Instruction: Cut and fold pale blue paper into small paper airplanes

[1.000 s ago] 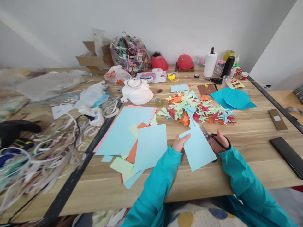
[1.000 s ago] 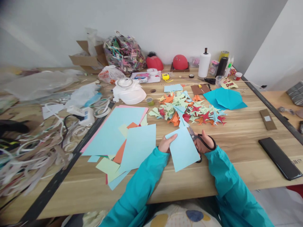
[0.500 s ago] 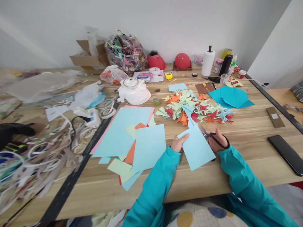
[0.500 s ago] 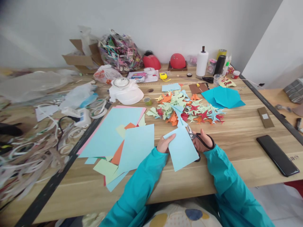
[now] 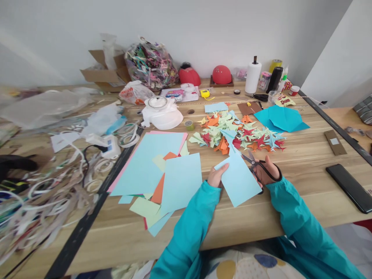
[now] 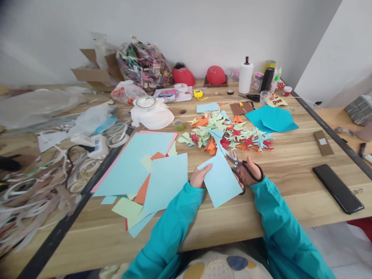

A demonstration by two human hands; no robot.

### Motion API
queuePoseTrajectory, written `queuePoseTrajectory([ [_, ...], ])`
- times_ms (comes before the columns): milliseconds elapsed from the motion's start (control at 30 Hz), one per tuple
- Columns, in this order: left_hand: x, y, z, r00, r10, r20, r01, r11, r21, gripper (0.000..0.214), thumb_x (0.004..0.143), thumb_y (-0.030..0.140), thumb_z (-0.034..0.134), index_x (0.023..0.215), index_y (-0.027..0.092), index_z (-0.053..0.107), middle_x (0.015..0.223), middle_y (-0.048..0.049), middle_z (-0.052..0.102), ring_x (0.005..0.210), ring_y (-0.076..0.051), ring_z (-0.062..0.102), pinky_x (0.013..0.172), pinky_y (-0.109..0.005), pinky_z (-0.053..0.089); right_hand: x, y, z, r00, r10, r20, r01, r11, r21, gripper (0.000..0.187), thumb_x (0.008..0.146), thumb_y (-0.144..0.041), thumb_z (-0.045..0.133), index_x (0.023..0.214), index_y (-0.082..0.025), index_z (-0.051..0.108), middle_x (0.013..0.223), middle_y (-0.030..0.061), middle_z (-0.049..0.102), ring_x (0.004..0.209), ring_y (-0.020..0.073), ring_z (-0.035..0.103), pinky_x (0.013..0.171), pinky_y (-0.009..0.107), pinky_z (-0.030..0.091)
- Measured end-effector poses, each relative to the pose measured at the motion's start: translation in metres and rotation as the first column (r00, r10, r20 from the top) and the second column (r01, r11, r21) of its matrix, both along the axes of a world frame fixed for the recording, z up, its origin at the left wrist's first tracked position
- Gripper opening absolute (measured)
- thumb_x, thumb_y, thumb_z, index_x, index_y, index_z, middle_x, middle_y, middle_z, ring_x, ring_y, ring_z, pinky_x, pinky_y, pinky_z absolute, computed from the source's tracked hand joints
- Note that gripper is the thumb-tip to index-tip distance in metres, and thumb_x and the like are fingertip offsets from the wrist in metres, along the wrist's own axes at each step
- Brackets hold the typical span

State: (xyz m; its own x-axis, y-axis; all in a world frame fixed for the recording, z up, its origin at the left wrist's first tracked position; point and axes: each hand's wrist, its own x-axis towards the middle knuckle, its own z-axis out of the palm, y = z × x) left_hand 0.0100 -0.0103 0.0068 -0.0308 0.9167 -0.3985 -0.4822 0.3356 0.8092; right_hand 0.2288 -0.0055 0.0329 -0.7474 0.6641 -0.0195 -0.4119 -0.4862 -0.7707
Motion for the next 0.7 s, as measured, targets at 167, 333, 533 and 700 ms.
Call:
queuePoseTrajectory([
  [167, -0.001, 0.001, 0.008, 0.999, 0.045, -0.011, -0.045, 0.999, 0.028, 0.047, 0.046, 0.04, 0.086, 0.079, 0.01, 0.071, 0.075, -0.0107, 0.073, 0.074, -0.028, 0.069, 0.072, -0.037, 0.055, 0.003, 0.0, 0.003, 0.997, 0.061, 0.04, -0.061, 0.998, -0.015, 0.083, 0.08, -0.078, 0.016, 0.137, -0.018, 0.026, 0.064, 0.0012, 0.064, 0.038, 0.0161, 0.056, 0.039, 0.028, 0.045],
  [333, -0.001, 0.003, 0.009, 0.997, 0.041, 0.061, -0.042, 0.999, 0.024, 0.049, 0.049, 0.036, 0.085, 0.087, 0.01, 0.071, 0.083, -0.0123, 0.074, 0.078, -0.029, 0.07, 0.076, -0.04, 0.055, 0.009, -0.002, 0.0, 0.99, 0.138, 0.022, -0.138, 0.99, 0.002, 0.082, 0.078, -0.079, 0.011, 0.125, -0.018, 0.038, 0.063, 0.0016, 0.063, 0.035, 0.0138, 0.053, 0.035, 0.022, 0.038],
  [533, -0.003, 0.006, 0.0, 0.997, 0.052, 0.065, -0.053, 0.998, 0.021, 0.054, 0.046, 0.034, 0.087, 0.091, 0.01, 0.069, 0.085, -0.0124, 0.074, 0.084, -0.031, 0.069, 0.078, -0.042, 0.055, 0.012, -0.001, -0.008, 0.98, 0.169, 0.101, -0.171, 0.985, 0.006, 0.083, 0.076, -0.08, 0.002, 0.109, -0.017, 0.044, 0.061, 0.0028, 0.062, 0.034, 0.0143, 0.052, 0.034, 0.024, 0.038],
  [700, -0.005, 0.006, -0.004, 0.998, 0.055, 0.044, -0.056, 0.998, 0.006, 0.056, 0.046, 0.036, 0.087, 0.092, 0.009, 0.069, 0.086, -0.0129, 0.074, 0.081, -0.03, 0.069, 0.078, -0.042, 0.055, 0.011, -0.001, -0.007, 0.985, 0.164, 0.046, -0.164, 0.986, 0.004, 0.081, 0.079, -0.078, 0.004, 0.111, -0.016, 0.044, 0.063, 0.0042, 0.063, 0.036, 0.0148, 0.053, 0.035, 0.024, 0.039],
])
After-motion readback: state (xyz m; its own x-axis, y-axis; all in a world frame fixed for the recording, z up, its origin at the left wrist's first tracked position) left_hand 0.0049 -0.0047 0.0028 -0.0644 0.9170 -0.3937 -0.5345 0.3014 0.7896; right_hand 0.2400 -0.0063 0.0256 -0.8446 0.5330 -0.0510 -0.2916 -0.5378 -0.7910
